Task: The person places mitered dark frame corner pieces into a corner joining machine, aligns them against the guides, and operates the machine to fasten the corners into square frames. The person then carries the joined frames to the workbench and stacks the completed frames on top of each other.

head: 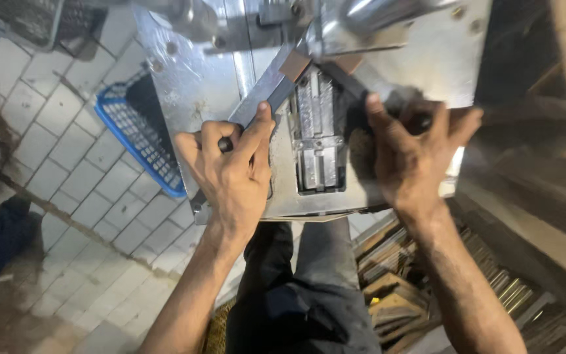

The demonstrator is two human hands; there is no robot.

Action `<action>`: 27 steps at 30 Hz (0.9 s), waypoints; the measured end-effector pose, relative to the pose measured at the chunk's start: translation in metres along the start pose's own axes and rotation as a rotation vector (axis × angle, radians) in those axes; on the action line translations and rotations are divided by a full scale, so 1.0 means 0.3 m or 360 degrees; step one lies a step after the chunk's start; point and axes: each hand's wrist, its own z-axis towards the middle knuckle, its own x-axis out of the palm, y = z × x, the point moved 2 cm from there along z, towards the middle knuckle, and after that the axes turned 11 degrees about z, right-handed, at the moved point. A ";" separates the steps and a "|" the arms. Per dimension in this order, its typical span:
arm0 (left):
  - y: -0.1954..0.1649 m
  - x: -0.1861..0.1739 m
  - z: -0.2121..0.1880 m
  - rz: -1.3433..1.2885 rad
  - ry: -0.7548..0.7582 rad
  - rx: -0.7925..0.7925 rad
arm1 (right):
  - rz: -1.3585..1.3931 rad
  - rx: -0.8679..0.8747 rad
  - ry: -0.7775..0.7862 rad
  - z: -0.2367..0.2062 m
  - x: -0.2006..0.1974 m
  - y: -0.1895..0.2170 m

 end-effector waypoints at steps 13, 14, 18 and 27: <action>-0.007 -0.003 0.046 -0.0099 -0.0148 0.0021 | -0.0347 0.0076 -0.0030 0.042 -0.031 0.020; -0.005 0.006 0.051 -0.0097 -0.0147 0.0035 | -0.0323 0.0081 -0.0005 0.049 -0.026 0.017; -0.007 0.005 0.041 -0.0085 -0.0125 -0.0018 | -0.0174 0.0116 0.0050 0.065 -0.035 0.030; -0.050 -0.054 0.030 0.0082 -0.0303 0.0197 | 0.0148 0.0057 -0.0233 0.094 -0.222 0.137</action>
